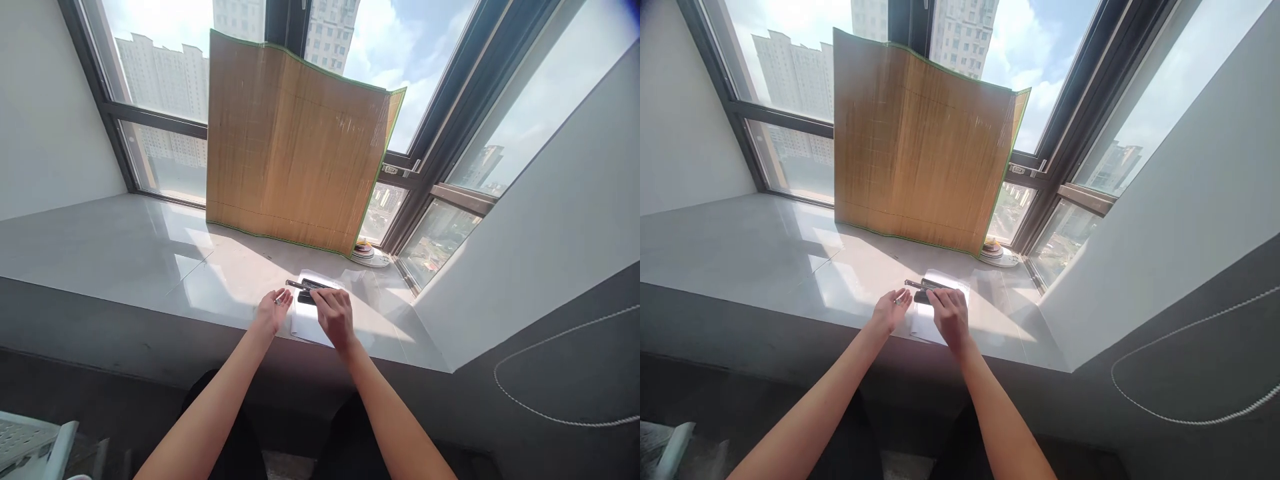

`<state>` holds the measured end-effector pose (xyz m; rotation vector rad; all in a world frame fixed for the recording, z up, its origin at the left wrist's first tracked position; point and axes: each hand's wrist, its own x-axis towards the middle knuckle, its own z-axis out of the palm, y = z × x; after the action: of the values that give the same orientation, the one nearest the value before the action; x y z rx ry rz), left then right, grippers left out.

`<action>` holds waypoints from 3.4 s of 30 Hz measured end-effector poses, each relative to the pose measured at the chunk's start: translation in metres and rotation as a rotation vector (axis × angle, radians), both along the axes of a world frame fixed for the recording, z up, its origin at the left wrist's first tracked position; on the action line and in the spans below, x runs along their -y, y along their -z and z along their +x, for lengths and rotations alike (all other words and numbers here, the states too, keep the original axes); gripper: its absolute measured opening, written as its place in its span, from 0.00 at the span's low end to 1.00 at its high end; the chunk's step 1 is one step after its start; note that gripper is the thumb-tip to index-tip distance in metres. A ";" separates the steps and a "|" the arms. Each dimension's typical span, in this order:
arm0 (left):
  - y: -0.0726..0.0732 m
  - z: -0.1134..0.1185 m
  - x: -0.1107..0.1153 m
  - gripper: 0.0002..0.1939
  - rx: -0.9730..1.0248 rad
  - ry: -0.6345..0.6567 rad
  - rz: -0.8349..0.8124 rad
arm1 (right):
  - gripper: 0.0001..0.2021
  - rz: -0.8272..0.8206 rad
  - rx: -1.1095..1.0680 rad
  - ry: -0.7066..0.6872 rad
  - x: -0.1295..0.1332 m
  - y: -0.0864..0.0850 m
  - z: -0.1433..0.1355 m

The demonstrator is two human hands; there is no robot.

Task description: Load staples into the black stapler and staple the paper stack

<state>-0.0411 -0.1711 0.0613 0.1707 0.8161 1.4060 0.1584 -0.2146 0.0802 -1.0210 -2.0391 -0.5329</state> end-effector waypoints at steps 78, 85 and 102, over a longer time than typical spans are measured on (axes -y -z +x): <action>0.049 -0.058 -0.021 0.18 -2.293 0.103 0.186 | 0.13 -0.841 -0.390 0.824 -0.151 0.056 0.208; 0.052 -0.057 -0.021 0.19 -2.216 0.037 0.197 | 0.09 -0.838 -0.259 0.571 -0.059 0.092 0.196; 0.036 -0.070 -0.073 0.17 -2.360 0.175 0.121 | 0.20 -0.962 -1.154 0.058 -0.021 0.083 0.199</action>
<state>-0.1113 -0.0985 0.0254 2.1424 2.3631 0.4394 0.3576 -0.1941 -0.0029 -1.4228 -1.1082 0.9517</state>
